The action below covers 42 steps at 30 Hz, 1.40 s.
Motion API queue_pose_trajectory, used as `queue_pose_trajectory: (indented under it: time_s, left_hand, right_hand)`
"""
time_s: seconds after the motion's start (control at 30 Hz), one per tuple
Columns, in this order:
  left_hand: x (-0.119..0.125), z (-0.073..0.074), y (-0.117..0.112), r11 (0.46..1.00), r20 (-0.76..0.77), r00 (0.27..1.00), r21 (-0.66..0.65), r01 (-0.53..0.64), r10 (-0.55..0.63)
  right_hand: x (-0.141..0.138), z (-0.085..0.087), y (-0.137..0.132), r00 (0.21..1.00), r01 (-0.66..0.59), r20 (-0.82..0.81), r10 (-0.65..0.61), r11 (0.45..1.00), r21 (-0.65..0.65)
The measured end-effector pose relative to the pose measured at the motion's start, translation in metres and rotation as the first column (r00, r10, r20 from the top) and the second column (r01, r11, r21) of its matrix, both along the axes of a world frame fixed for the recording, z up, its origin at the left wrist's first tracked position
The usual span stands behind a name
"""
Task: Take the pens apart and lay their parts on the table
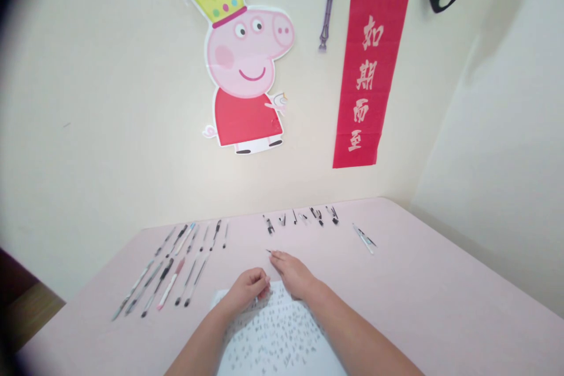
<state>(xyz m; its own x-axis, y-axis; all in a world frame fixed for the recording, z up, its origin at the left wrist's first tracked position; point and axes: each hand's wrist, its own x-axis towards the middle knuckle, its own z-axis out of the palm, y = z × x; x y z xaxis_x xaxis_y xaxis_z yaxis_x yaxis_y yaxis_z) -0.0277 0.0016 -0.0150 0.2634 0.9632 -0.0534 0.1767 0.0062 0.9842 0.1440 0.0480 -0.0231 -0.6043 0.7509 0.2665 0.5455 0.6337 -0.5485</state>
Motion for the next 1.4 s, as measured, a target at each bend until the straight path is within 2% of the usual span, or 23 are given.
queue_pose_trajectory:
  time_s: [0.23, 0.43, 0.53, 0.7, 0.83, 0.93, 1.03, 1.17, 1.4]
  left_hand:
    - [0.001, -0.003, 0.001, 1.0, 0.002, 1.0, -0.004, -0.003, 0.003]
    - [0.0, -0.005, 0.002, 1.0, -0.016, 1.0, -0.016, -0.005, 0.005]
    - [0.0, -0.004, 0.001, 1.0, -0.024, 1.0, -0.009, -0.004, 0.004]
    - [0.001, -0.002, 0.0, 1.0, -0.023, 1.0, -0.001, -0.005, 0.005]
    - [0.001, -0.003, 0.0, 1.0, -0.029, 1.0, 0.021, 0.005, -0.005]
    - [0.001, -0.003, 0.0, 1.0, -0.037, 0.999, 0.023, 0.0, 0.001]
    - [0.001, -0.003, 0.0, 1.0, -0.04, 0.999, 0.017, -0.003, 0.004]
    - [0.001, -0.002, 0.0, 1.0, -0.041, 0.999, 0.019, -0.002, 0.002]
    - [0.001, -0.002, 0.0, 1.0, -0.072, 0.997, 0.026, 0.004, -0.002]
  right_hand:
    - [0.014, -0.007, 0.004, 0.991, 0.131, -0.018, -0.131, 0.991, -0.012]
    - [0.053, -0.019, 0.01, 0.957, 0.283, 0.053, -0.284, 0.959, 0.026]
    - [0.08, -0.025, 0.014, 0.918, 0.38, 0.094, -0.385, 0.923, 0.063]
    - [0.124, -0.03, 0.025, 0.785, 0.556, 0.225, -0.577, 0.816, 0.156]
    - [0.147, -0.031, 0.034, 0.689, 0.625, 0.28, -0.668, 0.744, 0.235]
    - [0.16, -0.033, 0.04, 0.643, 0.666, 0.267, -0.718, 0.696, 0.266]
    - [0.168, -0.035, 0.044, 0.63, 0.699, 0.213, -0.747, 0.664, 0.263]
    - [0.174, -0.036, 0.048, 0.641, 0.724, 0.133, -0.756, 0.653, 0.221]
    - [0.176, -0.038, 0.051, 0.598, 0.731, 0.173, -0.782, 0.621, 0.283]
